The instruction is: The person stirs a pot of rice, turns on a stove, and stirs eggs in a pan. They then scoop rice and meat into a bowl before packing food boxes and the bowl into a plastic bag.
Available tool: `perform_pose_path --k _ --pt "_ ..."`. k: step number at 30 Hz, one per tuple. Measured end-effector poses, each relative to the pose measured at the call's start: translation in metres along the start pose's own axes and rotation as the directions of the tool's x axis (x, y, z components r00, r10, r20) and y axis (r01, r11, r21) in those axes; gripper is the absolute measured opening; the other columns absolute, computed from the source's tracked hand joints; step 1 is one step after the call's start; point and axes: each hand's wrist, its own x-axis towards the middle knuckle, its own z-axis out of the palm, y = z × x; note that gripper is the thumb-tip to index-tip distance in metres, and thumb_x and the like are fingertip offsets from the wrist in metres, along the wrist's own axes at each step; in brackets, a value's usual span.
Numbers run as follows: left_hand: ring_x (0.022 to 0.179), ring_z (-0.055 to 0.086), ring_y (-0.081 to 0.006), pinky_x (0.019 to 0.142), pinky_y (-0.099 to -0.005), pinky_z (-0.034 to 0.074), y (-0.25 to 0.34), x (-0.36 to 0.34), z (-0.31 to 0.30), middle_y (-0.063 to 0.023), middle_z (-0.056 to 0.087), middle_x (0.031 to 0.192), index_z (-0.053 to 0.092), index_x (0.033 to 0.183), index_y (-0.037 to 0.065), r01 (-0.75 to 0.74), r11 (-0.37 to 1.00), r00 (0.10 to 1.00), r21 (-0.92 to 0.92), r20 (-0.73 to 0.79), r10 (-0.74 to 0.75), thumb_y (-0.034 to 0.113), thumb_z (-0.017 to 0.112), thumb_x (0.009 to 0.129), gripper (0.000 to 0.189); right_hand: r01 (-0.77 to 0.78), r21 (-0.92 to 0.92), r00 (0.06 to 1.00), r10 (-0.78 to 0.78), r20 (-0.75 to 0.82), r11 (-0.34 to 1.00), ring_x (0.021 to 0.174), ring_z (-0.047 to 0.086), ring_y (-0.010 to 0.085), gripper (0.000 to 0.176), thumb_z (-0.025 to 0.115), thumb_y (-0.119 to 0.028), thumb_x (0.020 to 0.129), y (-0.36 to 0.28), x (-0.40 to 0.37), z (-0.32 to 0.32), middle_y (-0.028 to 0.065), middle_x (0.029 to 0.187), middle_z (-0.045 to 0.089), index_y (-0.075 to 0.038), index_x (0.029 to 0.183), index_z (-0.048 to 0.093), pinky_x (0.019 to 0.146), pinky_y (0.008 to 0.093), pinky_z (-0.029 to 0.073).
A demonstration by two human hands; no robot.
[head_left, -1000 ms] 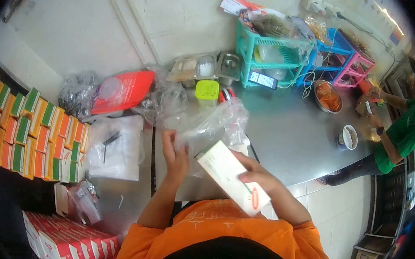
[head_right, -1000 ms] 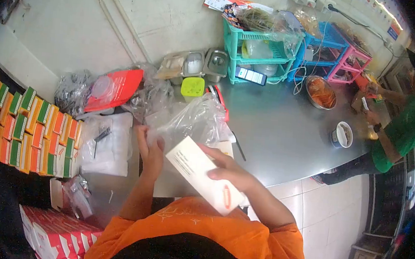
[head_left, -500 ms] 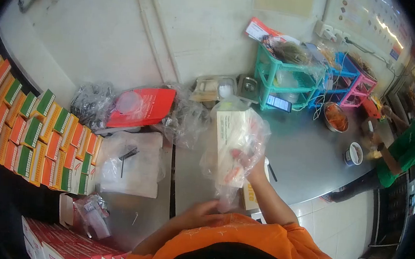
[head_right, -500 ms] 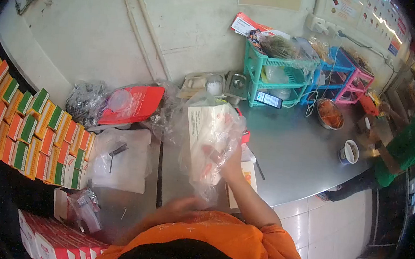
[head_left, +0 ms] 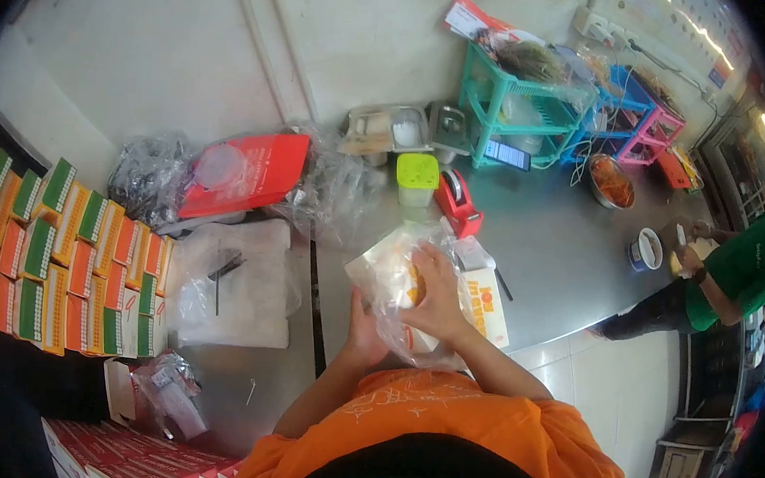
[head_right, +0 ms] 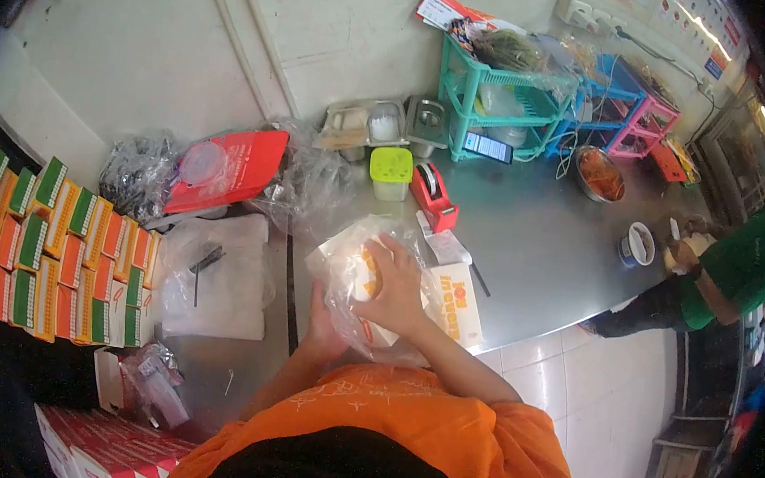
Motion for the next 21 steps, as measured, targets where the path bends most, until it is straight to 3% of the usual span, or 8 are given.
perform_pose_path --k 4,6,8,10,14,16,18,21 --pt "0.117 0.04 -0.0257 0.098 -0.0409 0.032 -0.016 -0.004 -0.024 -0.0102 0.037 0.13 0.027 0.134 0.01 0.05 0.989 0.999 -0.14 0.015 -0.049 0.06 0.021 0.087 0.069 -0.001 -0.229 0.985 0.04 0.166 0.973 0.112 0.036 0.0358 0.08 0.072 -0.038 0.053 0.0 -0.007 0.012 0.013 0.131 0.034 -0.018 0.124 0.041 0.094 0.0495 0.028" --pt "0.111 0.042 -0.0228 0.094 -0.0396 0.035 -0.022 -0.006 -0.08 -0.008 0.042 0.124 0.031 0.131 0.008 0.111 0.898 0.961 0.425 -0.278 0.013 0.054 0.026 0.09 0.063 0.086 -0.378 0.953 0.035 0.302 0.922 0.113 0.036 0.0366 0.079 0.072 -0.04 0.055 0.012 -0.011 0.022 0.0123 0.134 0.033 -0.017 0.124 0.042 0.094 0.0494 0.028" --pt "0.107 0.044 -0.0184 0.089 -0.0347 0.037 -0.011 -0.012 -0.181 -0.007 0.044 0.121 0.035 0.128 0.006 0.103 0.699 0.92 0.708 -0.335 0.204 0.047 0.03 0.092 0.055 0.119 -0.384 0.939 0.022 0.342 0.915 0.113 0.035 0.0354 0.076 0.073 -0.037 0.054 0.023 -0.017 0.036 0.011 0.133 0.032 -0.019 0.122 0.044 0.092 0.0486 0.029" --pt "0.106 0.047 -0.0207 0.088 -0.034 0.039 0.019 -0.033 -0.102 -0.0093 0.049 0.116 0.04 0.125 0.005 0.096 0.766 0.773 0.635 -0.532 0.344 0.046 0.032 0.091 0.054 0.34 -0.396 0.845 -0.093 0.527 0.853 0.116 0.033 0.0357 0.078 0.073 -0.04 0.055 0.026 -0.025 0.049 0.0107 0.136 0.03 -0.019 0.124 0.043 0.094 0.0494 0.029" --pt "0.098 0.05 -0.0169 0.083 -0.0293 0.04 0.044 -0.035 -0.094 -0.0096 0.054 0.106 0.048 0.115 0.003 0.158 0.599 0.907 0.785 -0.356 0.227 0.037 0.042 0.091 0.043 0.364 -0.291 0.791 -0.129 0.598 0.885 0.123 0.028 0.0385 0.081 0.072 -0.042 0.059 0.031 -0.03 0.067 0.0109 0.137 0.028 -0.017 0.127 0.038 0.099 0.0485 0.026" --pt "0.081 0.052 -0.0137 0.074 -0.0279 0.041 0.045 -0.029 -0.103 -0.0047 0.056 0.094 0.056 0.101 -0.002 0.194 0.206 0.921 0.959 -0.251 0.298 0.021 0.052 0.085 0.028 0.357 -0.252 0.809 -0.162 0.565 0.9 0.123 0.027 0.0397 0.08 0.071 -0.041 0.061 0.035 -0.032 0.07 0.0121 0.138 0.027 -0.015 0.128 0.037 0.1 0.0481 0.025" --pt "0.078 0.052 -0.0132 0.072 -0.027 0.042 0.046 -0.031 -0.1 -0.0042 0.057 0.091 0.056 0.099 -0.002 0.182 0.214 0.914 0.96 -0.245 0.323 0.017 0.054 0.083 0.025 0.443 -0.261 0.763 -0.207 0.613 0.858 0.124 0.026 0.0397 0.074 0.068 -0.038 0.066 0.037 -0.032 0.068 0.0142 0.137 0.027 -0.013 0.128 0.037 0.1 0.0494 0.024" --pt "0.073 0.052 -0.0115 0.067 -0.0253 0.042 0.055 -0.041 -0.064 -0.0033 0.056 0.085 0.056 0.096 -0.003 0.139 0.26 0.9 0.956 -0.231 0.37 0.013 0.056 0.082 0.021 0.385 -0.332 0.811 -0.144 0.568 0.861 0.124 0.029 0.0363 0.066 0.064 -0.031 0.071 0.038 -0.037 0.063 0.0159 0.135 0.03 -0.011 0.128 0.037 0.101 0.0468 0.025"
